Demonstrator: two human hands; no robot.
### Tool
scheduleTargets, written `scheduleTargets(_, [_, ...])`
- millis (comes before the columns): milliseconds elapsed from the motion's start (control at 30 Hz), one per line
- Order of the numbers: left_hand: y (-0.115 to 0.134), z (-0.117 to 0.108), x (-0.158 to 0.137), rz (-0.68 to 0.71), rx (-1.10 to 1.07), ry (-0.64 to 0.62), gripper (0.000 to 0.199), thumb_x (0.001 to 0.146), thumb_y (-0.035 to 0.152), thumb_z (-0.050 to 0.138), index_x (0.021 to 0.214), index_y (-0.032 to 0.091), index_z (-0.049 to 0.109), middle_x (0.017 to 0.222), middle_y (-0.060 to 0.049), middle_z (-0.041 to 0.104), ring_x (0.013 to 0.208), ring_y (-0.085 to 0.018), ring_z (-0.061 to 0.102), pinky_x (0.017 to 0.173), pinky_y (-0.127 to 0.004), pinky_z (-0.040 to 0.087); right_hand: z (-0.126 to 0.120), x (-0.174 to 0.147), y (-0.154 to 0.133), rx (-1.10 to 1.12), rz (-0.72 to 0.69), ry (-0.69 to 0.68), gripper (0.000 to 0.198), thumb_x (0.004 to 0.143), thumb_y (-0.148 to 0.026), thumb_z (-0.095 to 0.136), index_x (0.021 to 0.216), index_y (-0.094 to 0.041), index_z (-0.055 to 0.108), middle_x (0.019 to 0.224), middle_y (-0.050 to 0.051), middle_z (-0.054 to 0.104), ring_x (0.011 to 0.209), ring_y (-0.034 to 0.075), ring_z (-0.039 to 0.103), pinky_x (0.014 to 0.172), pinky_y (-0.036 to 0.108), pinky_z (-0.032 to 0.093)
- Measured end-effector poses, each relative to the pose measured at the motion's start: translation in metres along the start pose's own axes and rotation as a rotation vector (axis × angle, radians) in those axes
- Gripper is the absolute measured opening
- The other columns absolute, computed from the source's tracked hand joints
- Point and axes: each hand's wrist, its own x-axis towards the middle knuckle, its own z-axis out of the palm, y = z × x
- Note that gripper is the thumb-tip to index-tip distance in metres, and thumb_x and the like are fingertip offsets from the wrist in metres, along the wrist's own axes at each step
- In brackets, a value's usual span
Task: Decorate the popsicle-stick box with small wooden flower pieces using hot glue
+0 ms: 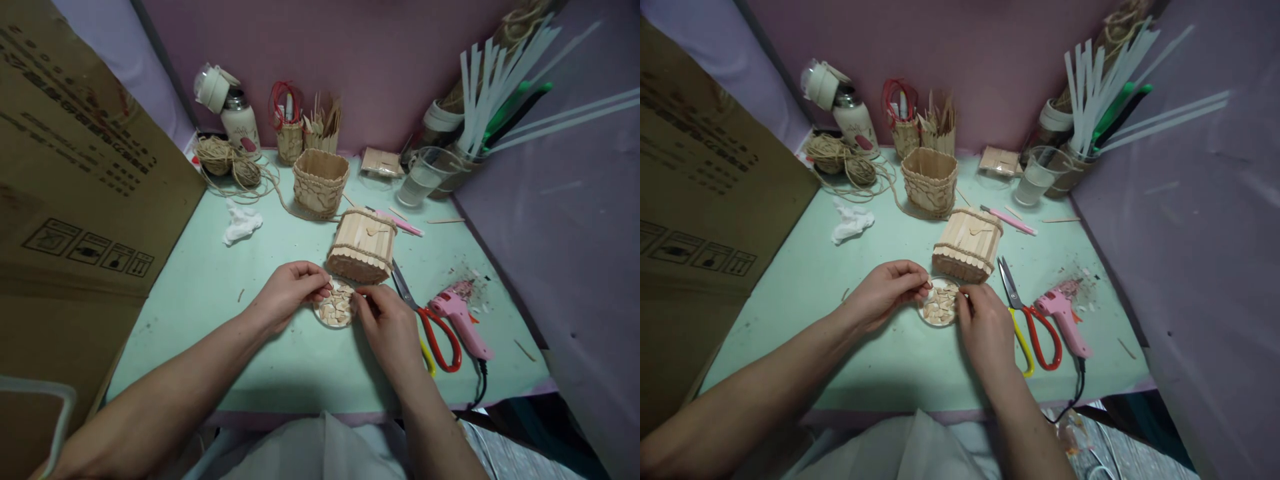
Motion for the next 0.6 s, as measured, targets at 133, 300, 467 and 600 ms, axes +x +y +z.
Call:
scheduleTargets(133, [-0.001, 0.0, 0.0, 0.002, -0.002, -0.005, 0.013, 0.07, 0.022, 0.074, 0.07, 0.011, 0.066, 0.066, -0.004, 0.067, 0.059, -0.008, 0.059, 0.059, -0.019, 0.048, 0.001, 0.002, -0.002, -0.128, -0.099, -0.014, 0.02, 0.094, -0.023, 0.049, 0.088, -0.017, 0.068, 0.086, 0.007, 0.065, 0.078, 0.021, 0.062, 0.071, 0.031, 0.045])
scheduleTargets(300, [-0.001, -0.001, 0.0, 0.008, -0.001, 0.005, 0.012, 0.07, 0.021, 0.074, 0.07, 0.011, 0.066, 0.067, -0.004, 0.067, 0.059, -0.008, 0.059, 0.059, -0.019, 0.048, 0.003, 0.004, -0.005, -0.184, -0.131, -0.015, 0.02, 0.094, -0.021, 0.05, 0.088, -0.017, 0.068, 0.085, 0.007, 0.064, 0.077, 0.02, 0.061, 0.069, 0.03, 0.044])
scheduleTargets(467, [0.001, -0.001, 0.001, 0.008, -0.009, 0.009, 0.012, 0.07, 0.02, 0.073, 0.07, 0.011, 0.066, 0.066, -0.004, 0.066, 0.059, -0.008, 0.059, 0.059, -0.019, 0.048, 0.007, 0.008, -0.01, -0.268, -0.124, -0.05, 0.02, 0.095, -0.022, 0.051, 0.09, -0.019, 0.069, 0.081, 0.005, 0.062, 0.07, 0.018, 0.059, 0.061, 0.028, 0.038])
scheduleTargets(600, [0.0, -0.001, 0.0, 0.016, -0.014, 0.002, 0.011, 0.07, 0.02, 0.073, 0.07, 0.011, 0.066, 0.065, -0.003, 0.065, 0.058, -0.008, 0.059, 0.058, -0.019, 0.048, 0.014, 0.011, -0.014, -0.375, -0.103, -0.127, 0.017, 0.094, -0.023, 0.054, 0.088, -0.021, 0.07, 0.078, 0.003, 0.061, 0.063, 0.017, 0.056, 0.052, 0.029, 0.029])
